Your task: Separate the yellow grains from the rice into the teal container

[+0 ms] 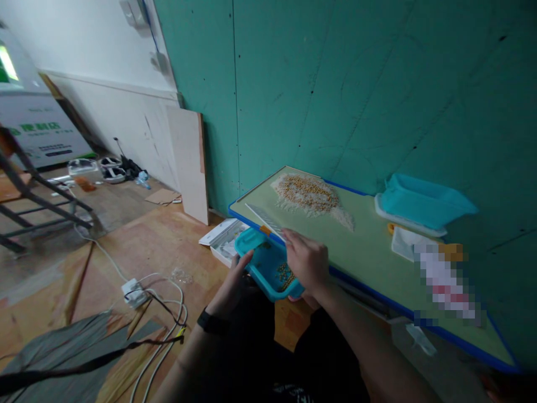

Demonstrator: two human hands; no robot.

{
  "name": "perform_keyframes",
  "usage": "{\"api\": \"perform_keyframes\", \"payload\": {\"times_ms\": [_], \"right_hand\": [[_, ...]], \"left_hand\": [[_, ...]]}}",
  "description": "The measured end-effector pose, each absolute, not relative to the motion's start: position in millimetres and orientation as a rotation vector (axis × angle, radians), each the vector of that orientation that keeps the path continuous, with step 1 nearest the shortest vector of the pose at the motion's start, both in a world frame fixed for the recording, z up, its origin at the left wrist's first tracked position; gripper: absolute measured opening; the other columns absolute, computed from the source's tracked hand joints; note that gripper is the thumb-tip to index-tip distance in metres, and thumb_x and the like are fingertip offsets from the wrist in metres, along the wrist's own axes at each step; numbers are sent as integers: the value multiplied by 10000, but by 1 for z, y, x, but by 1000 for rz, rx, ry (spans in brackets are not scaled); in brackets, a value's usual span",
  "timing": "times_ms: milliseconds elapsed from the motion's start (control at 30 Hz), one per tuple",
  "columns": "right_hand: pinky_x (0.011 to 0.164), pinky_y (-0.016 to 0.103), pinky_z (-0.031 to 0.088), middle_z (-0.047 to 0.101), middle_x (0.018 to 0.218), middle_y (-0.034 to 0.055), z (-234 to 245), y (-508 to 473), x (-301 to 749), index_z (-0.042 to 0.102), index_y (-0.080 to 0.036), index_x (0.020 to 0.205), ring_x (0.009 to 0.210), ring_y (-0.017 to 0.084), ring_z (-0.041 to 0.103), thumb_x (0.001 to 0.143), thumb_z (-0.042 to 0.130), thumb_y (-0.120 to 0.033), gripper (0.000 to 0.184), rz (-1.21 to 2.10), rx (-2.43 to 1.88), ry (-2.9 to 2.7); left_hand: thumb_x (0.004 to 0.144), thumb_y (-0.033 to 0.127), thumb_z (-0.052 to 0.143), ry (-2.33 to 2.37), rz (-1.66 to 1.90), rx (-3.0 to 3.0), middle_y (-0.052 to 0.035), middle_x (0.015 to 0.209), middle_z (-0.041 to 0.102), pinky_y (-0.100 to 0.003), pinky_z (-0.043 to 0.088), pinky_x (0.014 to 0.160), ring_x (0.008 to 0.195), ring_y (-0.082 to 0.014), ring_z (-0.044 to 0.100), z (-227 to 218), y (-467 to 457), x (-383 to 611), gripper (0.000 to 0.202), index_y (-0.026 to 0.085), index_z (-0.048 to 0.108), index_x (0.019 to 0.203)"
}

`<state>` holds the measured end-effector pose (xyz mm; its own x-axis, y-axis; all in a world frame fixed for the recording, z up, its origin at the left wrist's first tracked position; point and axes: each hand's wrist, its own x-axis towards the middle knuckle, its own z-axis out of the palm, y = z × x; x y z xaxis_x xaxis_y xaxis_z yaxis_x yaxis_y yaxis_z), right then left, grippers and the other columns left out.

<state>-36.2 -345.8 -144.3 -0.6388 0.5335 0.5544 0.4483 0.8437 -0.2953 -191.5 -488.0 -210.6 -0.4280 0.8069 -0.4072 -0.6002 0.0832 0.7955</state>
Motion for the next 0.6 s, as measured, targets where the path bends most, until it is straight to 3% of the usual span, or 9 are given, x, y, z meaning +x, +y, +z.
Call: {"api": "perform_keyframes", "payload": {"times_ms": [200, 300, 400, 600], "right_hand": [[953, 339, 694, 818, 1532, 216, -112, -342, -109, 698, -184, 1664, 1253, 291, 872, 1148, 438, -104, 583, -3, -861, -2675], [905, 355, 693, 860, 1412, 245, -102, -341, -130, 727, -159, 1582, 1152, 300, 893, 1151, 413, -100, 537, -60, -927, -2746], [928, 389, 695, 871, 1302, 285, -100, -341, -139, 770, -100, 1456, 1128, 321, 897, 1156, 381, -80, 492, -73, -931, -2759], [943, 401, 705, 867, 1260, 317, -97, -344, -129, 780, -51, 1378, 1156, 340, 900, 1154, 345, -43, 490, -46, -1037, -2748]], "left_hand": [[946, 553, 974, 1337, 1633, 132, -180, 1580, 755, -476, 753, 995, 1342, -394, 834, -227, -479, -179, 886, 357, 508, 1674], [934, 591, 972, 1342, 1616, 148, -170, 1546, 770, -497, 757, 993, 1281, -386, 857, -230, -479, -182, 882, 368, 523, 1658], [985, 597, 911, 1374, 1578, 183, -173, 1631, 718, -513, 766, 973, 1238, -375, 866, -229, -481, -184, 829, 361, 488, 1658], [1058, 578, 832, 1348, 1563, 226, -169, 1685, 674, -482, 761, 981, 1320, -383, 833, -228, -483, -182, 859, 409, 378, 1767]]}}
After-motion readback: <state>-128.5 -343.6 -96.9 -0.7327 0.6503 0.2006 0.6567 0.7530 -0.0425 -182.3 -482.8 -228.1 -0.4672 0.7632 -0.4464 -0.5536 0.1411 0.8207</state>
